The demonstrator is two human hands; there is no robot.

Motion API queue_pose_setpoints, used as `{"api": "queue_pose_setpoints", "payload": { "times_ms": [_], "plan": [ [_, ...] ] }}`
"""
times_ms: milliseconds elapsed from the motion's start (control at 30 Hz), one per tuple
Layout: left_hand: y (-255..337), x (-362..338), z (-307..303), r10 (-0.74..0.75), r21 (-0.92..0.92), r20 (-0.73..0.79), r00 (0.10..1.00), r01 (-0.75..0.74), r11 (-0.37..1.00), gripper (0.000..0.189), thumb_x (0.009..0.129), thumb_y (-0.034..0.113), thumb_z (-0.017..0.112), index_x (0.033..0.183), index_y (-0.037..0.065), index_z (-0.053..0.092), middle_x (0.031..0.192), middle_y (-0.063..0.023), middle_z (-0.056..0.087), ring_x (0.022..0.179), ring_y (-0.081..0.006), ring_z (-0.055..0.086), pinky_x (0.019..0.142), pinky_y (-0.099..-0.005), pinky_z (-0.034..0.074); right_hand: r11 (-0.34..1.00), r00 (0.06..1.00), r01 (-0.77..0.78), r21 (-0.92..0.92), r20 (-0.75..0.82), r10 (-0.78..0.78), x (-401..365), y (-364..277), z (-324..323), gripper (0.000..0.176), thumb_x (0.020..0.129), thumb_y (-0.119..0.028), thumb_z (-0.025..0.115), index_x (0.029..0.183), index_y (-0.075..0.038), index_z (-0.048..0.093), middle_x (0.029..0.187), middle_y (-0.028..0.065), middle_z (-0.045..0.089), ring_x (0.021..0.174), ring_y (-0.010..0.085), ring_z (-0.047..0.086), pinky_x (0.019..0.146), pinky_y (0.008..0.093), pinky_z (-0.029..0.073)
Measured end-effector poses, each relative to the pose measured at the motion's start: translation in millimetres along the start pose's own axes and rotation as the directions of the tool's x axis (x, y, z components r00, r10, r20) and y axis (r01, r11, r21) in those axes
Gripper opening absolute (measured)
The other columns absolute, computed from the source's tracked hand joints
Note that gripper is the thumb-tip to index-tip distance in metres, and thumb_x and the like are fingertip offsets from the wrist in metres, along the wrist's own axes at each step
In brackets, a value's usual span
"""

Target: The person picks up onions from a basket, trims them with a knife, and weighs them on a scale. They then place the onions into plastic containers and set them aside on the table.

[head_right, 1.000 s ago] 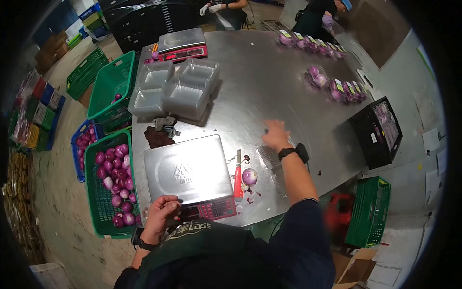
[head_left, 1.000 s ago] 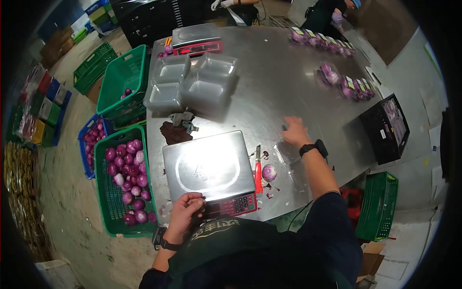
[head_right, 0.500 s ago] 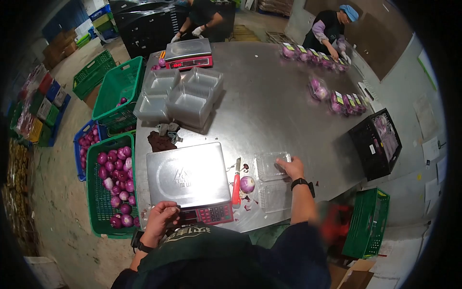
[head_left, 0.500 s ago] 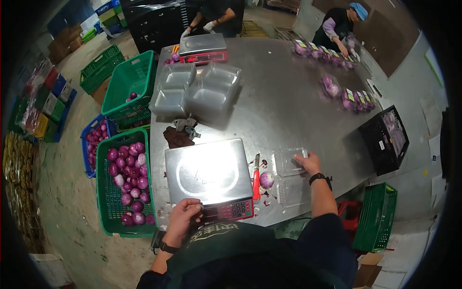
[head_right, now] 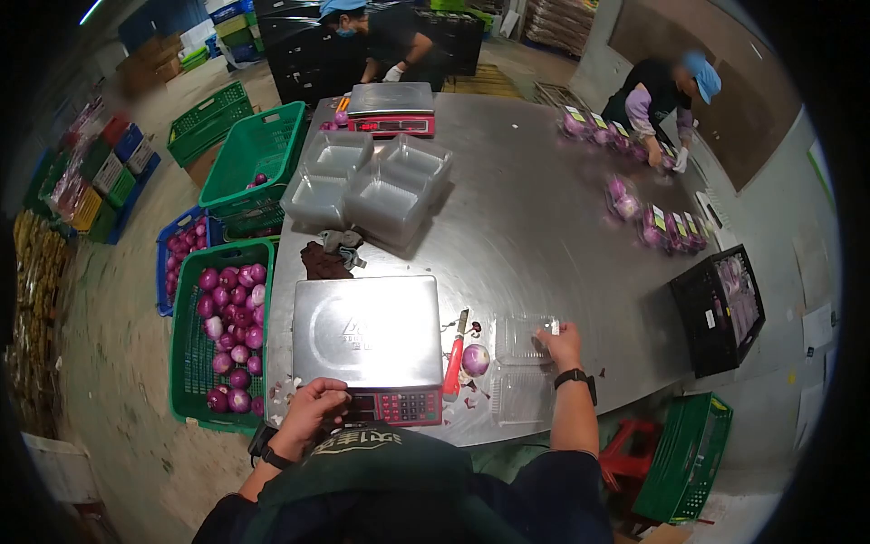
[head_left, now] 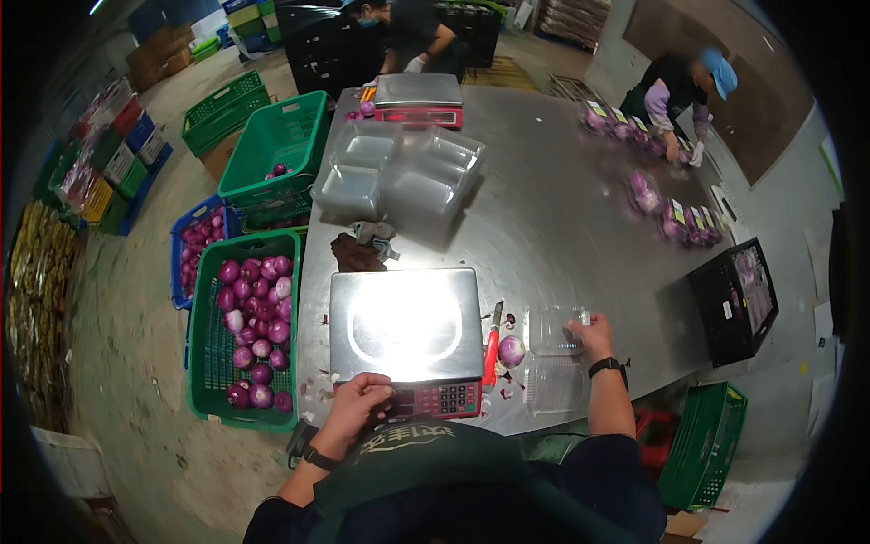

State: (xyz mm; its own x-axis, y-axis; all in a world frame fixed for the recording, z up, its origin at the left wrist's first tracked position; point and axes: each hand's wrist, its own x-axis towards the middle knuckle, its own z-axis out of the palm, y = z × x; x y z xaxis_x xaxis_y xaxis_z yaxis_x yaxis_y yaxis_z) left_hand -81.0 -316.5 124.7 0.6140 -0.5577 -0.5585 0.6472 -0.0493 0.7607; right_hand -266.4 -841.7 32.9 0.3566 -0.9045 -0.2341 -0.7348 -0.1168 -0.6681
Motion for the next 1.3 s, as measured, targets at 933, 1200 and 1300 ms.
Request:
{"api": "queue_pose_setpoints", "payload": {
  "times_ms": [933,1200,1300],
  "plan": [
    [-2.3,5.0,16.7,0.017,0.107,0.156,0.988,-0.034,0.994,0.019,0.095,0.006,0.068,0.112,0.002,0.061,0.089,-0.0078,0.067,0.068,-0.0118,0.057,0.058,-0.0283,0.051,0.989,0.992,-0.004,-0.145,0.123,0.023,-153.0,58.5,-24.1,0.071,0.068,-0.052,0.082,0.115,-0.001,0.066,0.122,0.0250,0.059,0.112,0.0392,0.062,0.094,0.0440,0.052],
    [-5.2,7.0,10.6,-0.012,0.129,0.170,0.985,-0.011,0.992,0.021,0.095,0.006,0.069,0.114,0.002,0.061,0.090,-0.0060,0.067,0.070,-0.0100,0.057,0.062,-0.0236,0.047,0.997,0.991,-0.073,0.029,-0.113,0.076,-185.4,66.6,-26.4,0.066,0.068,-0.044,0.090,0.111,0.000,0.064,0.110,0.0194,0.061,0.102,0.0320,0.061,0.086,0.0380,0.053],
    [-2.0,6.5,4.1,0.014,0.137,0.212,0.977,-0.044,0.990,0.021,0.095,0.006,0.069,0.114,0.001,0.061,0.090,-0.0058,0.067,0.070,-0.0095,0.056,0.062,-0.0237,0.047,0.953,0.980,-0.071,0.295,-0.155,0.121,-181.0,60.3,-32.7,0.069,0.072,-0.035,0.090,0.124,0.000,0.061,0.104,0.0143,0.063,0.095,0.0248,0.061,0.076,0.0358,0.053]
  ]
}}
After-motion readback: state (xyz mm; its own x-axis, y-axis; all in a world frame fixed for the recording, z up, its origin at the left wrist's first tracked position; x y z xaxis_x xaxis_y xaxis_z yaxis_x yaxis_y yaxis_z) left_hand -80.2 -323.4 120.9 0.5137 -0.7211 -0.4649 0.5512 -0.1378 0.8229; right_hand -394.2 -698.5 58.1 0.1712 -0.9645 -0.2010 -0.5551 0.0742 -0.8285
